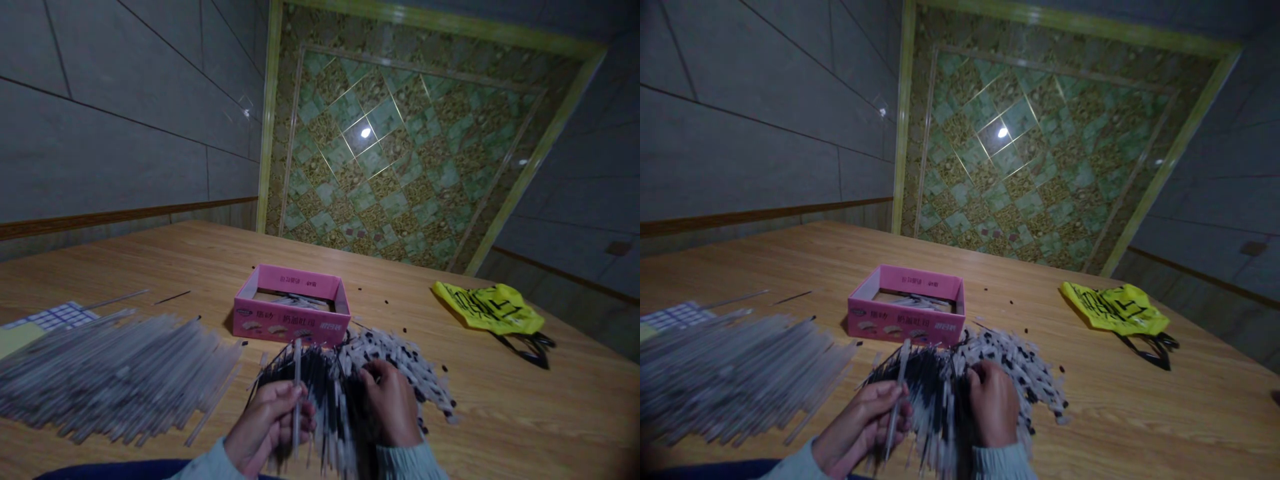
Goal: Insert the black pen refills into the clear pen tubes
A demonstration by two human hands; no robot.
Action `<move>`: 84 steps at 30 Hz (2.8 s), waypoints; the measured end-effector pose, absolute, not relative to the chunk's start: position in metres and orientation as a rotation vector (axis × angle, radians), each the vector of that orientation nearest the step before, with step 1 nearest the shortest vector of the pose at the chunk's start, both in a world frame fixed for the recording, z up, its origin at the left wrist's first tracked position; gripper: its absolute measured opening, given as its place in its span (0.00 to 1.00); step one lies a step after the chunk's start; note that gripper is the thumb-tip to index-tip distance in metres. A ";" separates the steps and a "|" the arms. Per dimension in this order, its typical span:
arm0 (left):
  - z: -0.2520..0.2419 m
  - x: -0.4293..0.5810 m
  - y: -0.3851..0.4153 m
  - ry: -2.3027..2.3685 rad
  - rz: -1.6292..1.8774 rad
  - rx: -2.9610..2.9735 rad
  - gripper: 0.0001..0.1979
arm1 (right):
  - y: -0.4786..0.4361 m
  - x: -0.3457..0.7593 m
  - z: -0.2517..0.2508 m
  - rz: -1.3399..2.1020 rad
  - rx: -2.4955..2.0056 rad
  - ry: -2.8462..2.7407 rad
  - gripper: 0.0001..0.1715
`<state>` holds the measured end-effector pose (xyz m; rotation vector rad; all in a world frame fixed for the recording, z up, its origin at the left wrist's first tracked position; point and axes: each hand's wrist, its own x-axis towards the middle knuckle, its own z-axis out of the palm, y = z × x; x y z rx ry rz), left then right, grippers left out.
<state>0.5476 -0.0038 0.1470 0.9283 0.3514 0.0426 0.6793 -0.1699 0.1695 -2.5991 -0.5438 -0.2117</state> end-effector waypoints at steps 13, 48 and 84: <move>0.143 0.549 -0.002 0.374 0.065 0.911 0.12 | -0.173 0.683 0.148 -0.269 -2.977 -0.604 0.06; 0.143 0.553 0.012 0.429 0.595 0.578 0.07 | -0.118 0.631 0.140 0.742 -0.940 -0.378 0.19; 0.147 0.555 0.015 0.536 0.620 0.348 0.05 | -0.118 0.629 0.135 0.427 -1.193 -0.448 0.14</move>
